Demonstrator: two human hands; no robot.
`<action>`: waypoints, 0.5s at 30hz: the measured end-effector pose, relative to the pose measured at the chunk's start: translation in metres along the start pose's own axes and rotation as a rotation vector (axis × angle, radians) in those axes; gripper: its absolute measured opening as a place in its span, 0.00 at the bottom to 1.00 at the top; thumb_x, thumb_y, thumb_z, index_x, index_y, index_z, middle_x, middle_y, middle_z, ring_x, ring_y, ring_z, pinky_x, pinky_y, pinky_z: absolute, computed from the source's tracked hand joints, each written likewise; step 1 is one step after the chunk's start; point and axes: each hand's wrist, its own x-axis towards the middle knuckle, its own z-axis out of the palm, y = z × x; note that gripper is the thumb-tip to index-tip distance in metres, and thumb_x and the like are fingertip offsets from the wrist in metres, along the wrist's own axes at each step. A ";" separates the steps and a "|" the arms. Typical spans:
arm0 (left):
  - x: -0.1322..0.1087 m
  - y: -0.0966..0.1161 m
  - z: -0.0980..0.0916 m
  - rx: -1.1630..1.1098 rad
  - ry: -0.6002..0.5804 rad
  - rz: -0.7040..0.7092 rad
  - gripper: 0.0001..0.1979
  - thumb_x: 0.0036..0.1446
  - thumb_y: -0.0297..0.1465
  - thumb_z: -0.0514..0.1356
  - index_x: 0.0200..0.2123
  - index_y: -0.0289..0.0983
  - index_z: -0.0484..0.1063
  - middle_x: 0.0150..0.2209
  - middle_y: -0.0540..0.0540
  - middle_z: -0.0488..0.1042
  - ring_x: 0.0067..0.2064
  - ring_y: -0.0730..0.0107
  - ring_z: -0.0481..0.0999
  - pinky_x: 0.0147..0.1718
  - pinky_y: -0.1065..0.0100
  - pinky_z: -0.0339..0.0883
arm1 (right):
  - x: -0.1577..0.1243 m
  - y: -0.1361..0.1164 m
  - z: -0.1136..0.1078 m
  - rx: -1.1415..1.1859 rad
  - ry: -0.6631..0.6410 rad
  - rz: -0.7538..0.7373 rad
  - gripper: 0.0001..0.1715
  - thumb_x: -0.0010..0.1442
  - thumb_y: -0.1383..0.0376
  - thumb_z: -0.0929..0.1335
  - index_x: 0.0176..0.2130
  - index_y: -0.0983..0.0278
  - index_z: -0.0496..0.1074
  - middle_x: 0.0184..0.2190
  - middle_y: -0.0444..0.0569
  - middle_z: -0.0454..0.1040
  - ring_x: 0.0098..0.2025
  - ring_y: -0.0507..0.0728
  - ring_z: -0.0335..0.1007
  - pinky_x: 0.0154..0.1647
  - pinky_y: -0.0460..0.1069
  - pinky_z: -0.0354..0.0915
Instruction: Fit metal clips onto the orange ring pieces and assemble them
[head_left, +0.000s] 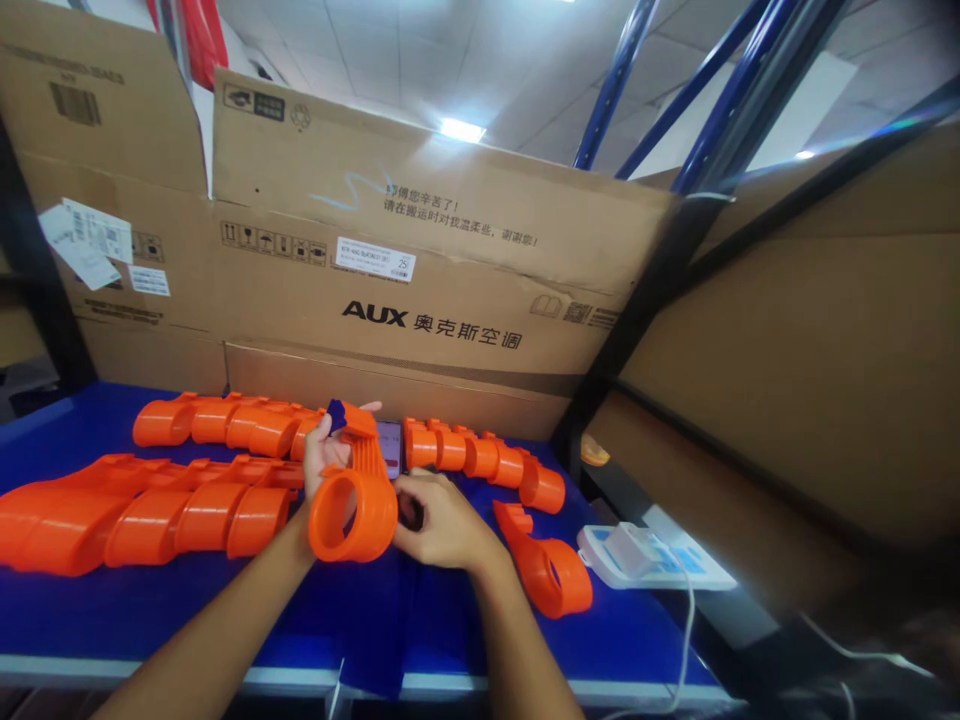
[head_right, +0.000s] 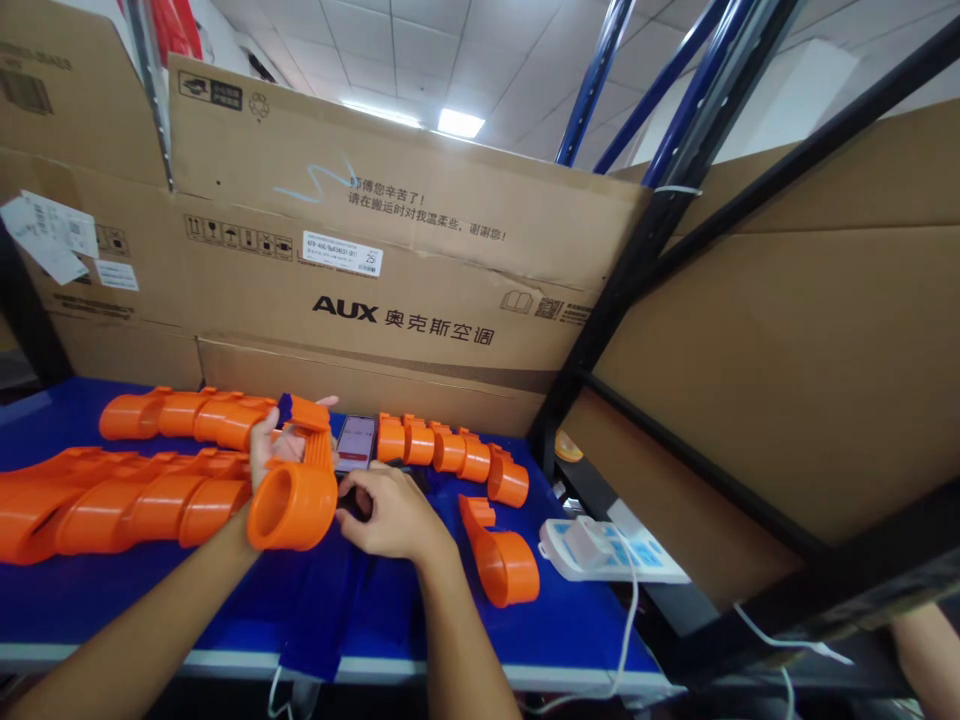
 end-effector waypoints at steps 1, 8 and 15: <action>-0.001 0.000 0.001 -0.003 -0.004 0.004 0.38 0.54 0.54 0.60 0.60 0.33 0.72 0.23 0.49 0.73 0.20 0.70 0.70 0.20 0.71 0.65 | 0.001 -0.001 0.001 -0.011 -0.001 -0.004 0.07 0.51 0.69 0.73 0.31 0.59 0.72 0.21 0.38 0.69 0.26 0.53 0.64 0.26 0.45 0.58; 0.003 -0.001 -0.008 -0.012 0.005 0.007 0.37 0.54 0.54 0.60 0.57 0.31 0.74 0.23 0.48 0.73 0.20 0.71 0.68 0.19 0.71 0.62 | 0.000 0.012 0.007 0.082 0.020 0.048 0.10 0.50 0.74 0.68 0.31 0.60 0.72 0.23 0.40 0.73 0.27 0.53 0.67 0.29 0.46 0.62; 0.003 -0.005 -0.011 -0.012 -0.055 0.049 0.37 0.56 0.52 0.60 0.60 0.32 0.71 0.23 0.49 0.71 0.21 0.70 0.69 0.20 0.70 0.65 | 0.000 0.028 0.010 0.272 0.229 0.217 0.11 0.51 0.73 0.66 0.35 0.62 0.72 0.26 0.40 0.72 0.25 0.50 0.65 0.26 0.44 0.60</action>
